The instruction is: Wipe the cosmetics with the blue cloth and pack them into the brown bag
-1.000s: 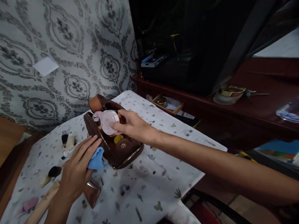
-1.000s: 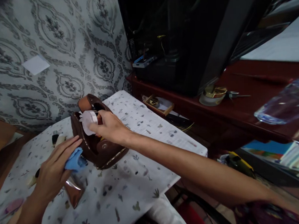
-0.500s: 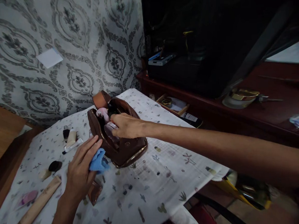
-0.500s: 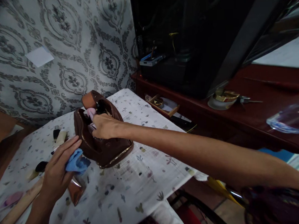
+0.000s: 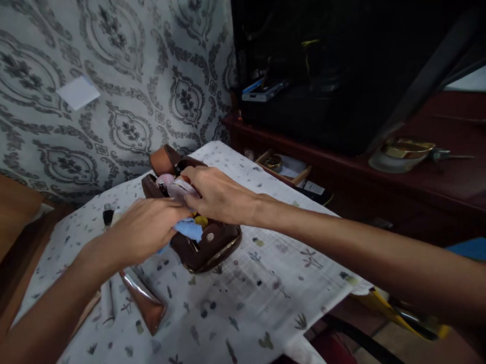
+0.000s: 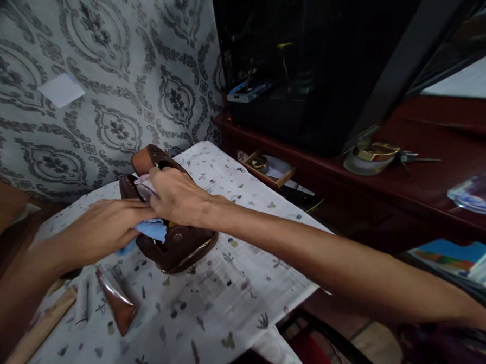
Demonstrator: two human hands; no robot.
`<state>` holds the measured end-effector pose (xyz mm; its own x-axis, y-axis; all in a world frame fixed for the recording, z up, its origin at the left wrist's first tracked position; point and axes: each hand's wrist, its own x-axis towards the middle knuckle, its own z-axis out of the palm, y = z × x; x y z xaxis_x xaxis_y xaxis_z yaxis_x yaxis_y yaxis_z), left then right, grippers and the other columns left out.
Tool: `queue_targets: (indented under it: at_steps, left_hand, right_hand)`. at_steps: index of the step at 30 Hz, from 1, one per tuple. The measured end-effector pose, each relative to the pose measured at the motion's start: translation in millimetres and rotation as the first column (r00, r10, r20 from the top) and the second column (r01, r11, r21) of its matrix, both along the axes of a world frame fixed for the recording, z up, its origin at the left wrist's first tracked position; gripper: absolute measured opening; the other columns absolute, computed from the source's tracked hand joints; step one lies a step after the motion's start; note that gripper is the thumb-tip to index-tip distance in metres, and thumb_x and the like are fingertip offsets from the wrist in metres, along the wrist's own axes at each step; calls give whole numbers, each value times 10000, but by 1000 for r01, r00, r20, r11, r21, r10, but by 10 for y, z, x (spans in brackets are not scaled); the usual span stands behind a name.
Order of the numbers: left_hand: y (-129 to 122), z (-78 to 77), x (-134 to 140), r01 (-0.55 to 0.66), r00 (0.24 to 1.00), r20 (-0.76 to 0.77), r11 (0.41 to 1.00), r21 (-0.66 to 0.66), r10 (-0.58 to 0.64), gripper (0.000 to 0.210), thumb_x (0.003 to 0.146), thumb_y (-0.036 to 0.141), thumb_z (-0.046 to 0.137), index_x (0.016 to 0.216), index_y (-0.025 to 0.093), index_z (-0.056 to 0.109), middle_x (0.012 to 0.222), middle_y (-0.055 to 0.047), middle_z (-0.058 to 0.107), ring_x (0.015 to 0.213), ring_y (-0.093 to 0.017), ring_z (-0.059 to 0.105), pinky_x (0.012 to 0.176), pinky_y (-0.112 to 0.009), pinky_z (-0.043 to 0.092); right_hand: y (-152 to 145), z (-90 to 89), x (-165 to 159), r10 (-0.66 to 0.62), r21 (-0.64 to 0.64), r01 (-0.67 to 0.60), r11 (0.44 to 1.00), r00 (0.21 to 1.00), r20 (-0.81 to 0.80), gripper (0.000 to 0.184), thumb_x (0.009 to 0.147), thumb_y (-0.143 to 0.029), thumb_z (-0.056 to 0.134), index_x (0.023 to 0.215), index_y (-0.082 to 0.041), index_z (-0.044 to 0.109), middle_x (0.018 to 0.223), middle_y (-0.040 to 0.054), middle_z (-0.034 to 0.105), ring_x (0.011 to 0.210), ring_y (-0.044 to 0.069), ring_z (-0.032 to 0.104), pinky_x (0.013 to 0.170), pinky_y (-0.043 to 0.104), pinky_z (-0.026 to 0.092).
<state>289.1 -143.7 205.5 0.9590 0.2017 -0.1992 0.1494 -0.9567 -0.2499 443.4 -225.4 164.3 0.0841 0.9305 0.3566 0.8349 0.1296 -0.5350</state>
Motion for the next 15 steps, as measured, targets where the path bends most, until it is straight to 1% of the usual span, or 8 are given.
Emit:
queue_targets:
  at_steps: [1,3,5,7,10,12,15]
  left_hand:
    - [-2,60,117,-3,992,-123,1000,-2,3,256,818,117,471,850,237,694,859,-5,731,821,-213,670,658,-298,454]
    - [-2,132,321,4,943,-333,1000,-7,-6,219,761,85,510,727,218,681,746,-1,709,722,-195,646,601,-284,410]
    - [12,133,469,23,881,-471,999,-32,-36,209,686,37,534,607,199,640,642,-1,669,618,-177,591,558,-282,376]
    - [43,70,554,32,855,-512,995,-93,-76,223,630,19,551,497,197,574,536,5,604,535,-163,521,548,-283,374]
    - [102,-81,591,32,859,-499,986,-165,-112,248,596,60,583,418,208,495,472,7,553,497,-157,470,575,-284,405]
    - [130,-183,590,29,838,-535,987,-157,-110,246,596,91,592,408,212,490,467,-2,558,494,-162,473,586,-290,420]
    - [143,-312,600,4,808,-583,990,-139,-85,240,592,89,589,400,215,521,454,-18,572,524,-180,519,632,-301,439]
  right_hand:
    - [-19,9,10,-1,11,1,1000,1000,-8,144,868,-168,545,997,-124,590,917,89,681,779,176,597,671,258,386]
    - [-49,18,30,-6,24,7,1000,1000,-20,141,854,-149,540,983,-125,591,885,79,674,751,171,581,652,263,372]
    - [-65,16,49,-18,34,20,999,999,-38,146,850,-154,538,985,-128,587,877,75,669,735,171,569,639,268,362]
    - [-71,4,69,-18,56,22,998,998,-68,137,861,-170,534,984,-135,583,897,74,666,739,166,564,641,266,364]
    - [-63,-29,101,-11,85,21,996,994,-111,113,883,-186,526,973,-143,579,912,66,660,754,158,560,656,259,371]
    - [-48,-55,117,-13,95,25,995,992,-124,113,891,-196,521,974,-143,576,906,63,654,760,160,561,660,262,374]
    - [-26,-91,120,-11,117,25,993,993,-117,132,892,-203,517,992,-139,573,931,70,648,788,174,571,682,270,392]
